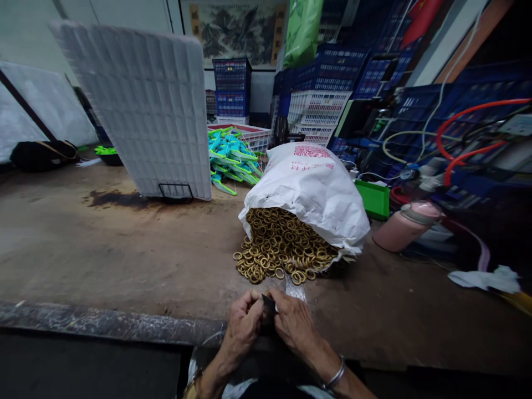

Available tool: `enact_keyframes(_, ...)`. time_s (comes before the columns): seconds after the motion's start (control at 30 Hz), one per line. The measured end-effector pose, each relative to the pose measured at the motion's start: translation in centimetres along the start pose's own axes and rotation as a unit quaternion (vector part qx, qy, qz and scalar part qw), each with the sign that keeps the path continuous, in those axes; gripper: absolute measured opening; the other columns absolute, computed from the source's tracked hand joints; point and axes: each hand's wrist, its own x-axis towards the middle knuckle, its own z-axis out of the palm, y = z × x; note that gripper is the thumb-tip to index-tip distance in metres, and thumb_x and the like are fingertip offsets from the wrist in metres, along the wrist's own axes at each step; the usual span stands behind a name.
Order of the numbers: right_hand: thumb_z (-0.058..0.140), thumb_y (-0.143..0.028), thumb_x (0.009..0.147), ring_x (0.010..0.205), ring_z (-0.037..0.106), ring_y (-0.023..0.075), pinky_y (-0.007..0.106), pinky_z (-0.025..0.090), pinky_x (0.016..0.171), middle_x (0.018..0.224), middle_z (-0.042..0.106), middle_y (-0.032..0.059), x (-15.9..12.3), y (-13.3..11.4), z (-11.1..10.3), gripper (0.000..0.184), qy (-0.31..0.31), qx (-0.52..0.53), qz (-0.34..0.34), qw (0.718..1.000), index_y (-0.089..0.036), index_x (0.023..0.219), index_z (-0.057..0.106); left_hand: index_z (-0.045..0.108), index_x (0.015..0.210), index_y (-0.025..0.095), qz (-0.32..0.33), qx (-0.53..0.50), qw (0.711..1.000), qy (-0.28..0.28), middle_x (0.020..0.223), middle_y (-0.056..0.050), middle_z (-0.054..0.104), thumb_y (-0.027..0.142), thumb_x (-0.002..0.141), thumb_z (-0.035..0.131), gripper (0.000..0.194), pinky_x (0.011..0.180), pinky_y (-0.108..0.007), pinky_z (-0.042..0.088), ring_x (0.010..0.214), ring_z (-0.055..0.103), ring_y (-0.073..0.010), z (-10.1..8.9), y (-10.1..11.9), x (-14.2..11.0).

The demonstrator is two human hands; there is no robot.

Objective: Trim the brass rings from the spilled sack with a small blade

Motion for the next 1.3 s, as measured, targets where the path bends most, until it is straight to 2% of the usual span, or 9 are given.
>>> enact_keyframes(0.27,0.037,-0.001,0.062,0.065,0.054,0.0151,0.025,0.024,0.055,0.071,0.060,0.0016,0.1,0.0,0.0,0.029,-0.008,-0.033,0.042,0.999,-0.019,0.081,0.049,0.044,0.060,0.018,-0.003,0.030,0.999,0.011,0.048,0.008,0.040,0.044,0.070,0.057,0.031,0.036,-0.018,0.018,0.035,0.025,-0.0024,-0.1,0.1,-0.3)
enact_keyframes(0.5,0.037,-0.003,0.061,0.059,0.049,0.0129,0.024,0.023,0.054,0.067,0.058,-0.0001,0.4,0.6,0.6,0.028,-0.011,0.011,0.014,1.000,-0.020,0.080,0.049,0.042,0.060,0.019,0.001,0.041,0.999,-0.001,0.046,0.009,0.037,0.044,0.071,0.056,0.032,0.037,-0.018,0.018,0.036,0.023,-0.0027,0.0,0.6,-0.4)
enact_keyframes(0.73,0.036,-0.003,0.062,0.056,0.046,0.0106,0.021,0.026,0.053,0.064,0.055,-0.0015,0.6,0.6,0.0,0.028,-0.087,0.093,-0.032,0.991,-0.019,0.079,0.051,0.043,0.061,0.017,0.047,0.038,0.998,-0.030,0.051,0.006,0.042,0.044,0.074,0.055,0.032,0.042,-0.018,0.024,0.043,0.031,-0.0041,-0.4,-0.1,-0.4)
enact_keyframes(0.8,0.037,-0.003,0.064,0.058,0.048,0.0113,0.022,0.026,0.053,0.065,0.057,-0.0003,0.9,1.2,-0.2,0.028,-0.094,0.062,-0.016,0.994,-0.018,0.082,0.053,0.044,0.062,0.017,0.036,0.037,0.998,-0.039,0.051,0.006,0.042,0.044,0.075,0.055,0.032,0.041,-0.017,0.024,0.042,0.031,-0.0038,-0.5,-0.1,-0.8)
enact_keyframes(0.93,0.040,-0.004,0.069,0.061,0.052,0.0142,0.024,0.025,0.054,0.070,0.061,0.0038,1.7,3.3,0.0,0.029,-0.042,-0.066,0.083,0.993,-0.015,0.092,0.054,0.048,0.069,0.017,-0.024,-0.004,0.998,-0.059,0.049,0.007,0.044,0.045,0.073,0.058,0.030,0.036,-0.016,0.018,0.036,0.028,-0.0023,-0.2,0.7,-1.5)
enact_keyframes(1.1,0.043,-0.012,0.080,0.068,0.058,0.0146,0.024,0.027,0.057,0.077,0.064,0.0040,3.1,4.7,0.5,0.019,0.060,-0.082,0.116,0.988,-0.018,0.095,0.052,0.045,0.071,0.018,-0.083,-0.151,0.984,-0.052,0.062,0.004,0.052,0.043,0.069,0.063,0.031,0.034,-0.014,0.018,0.040,0.035,-0.0024,-0.1,1.2,-1.1)
enact_keyframes(1.2,0.044,-0.021,0.084,0.068,0.059,0.0154,0.024,0.027,0.056,0.078,0.065,0.0042,3.9,4.4,0.6,0.014,0.072,-0.095,0.128,0.985,-0.019,0.097,0.049,0.048,0.073,0.015,-0.088,-0.174,0.980,-0.043,0.073,0.000,0.055,0.042,0.071,0.062,0.030,0.035,-0.013,0.021,0.046,0.040,-0.0029,-0.3,0.9,-0.8)
enact_keyframes(1.3,0.044,-0.026,0.085,0.069,0.060,0.0167,0.024,0.026,0.055,0.078,0.064,0.0050,4.5,4.0,0.6,0.014,0.062,-0.129,0.132,0.981,-0.019,0.097,0.049,0.047,0.073,0.015,-0.084,-0.181,0.979,-0.032,0.074,-0.002,0.057,0.038,0.072,0.061,0.027,0.035,-0.013,0.023,0.048,0.043,-0.0038,-0.6,0.7,-0.6)
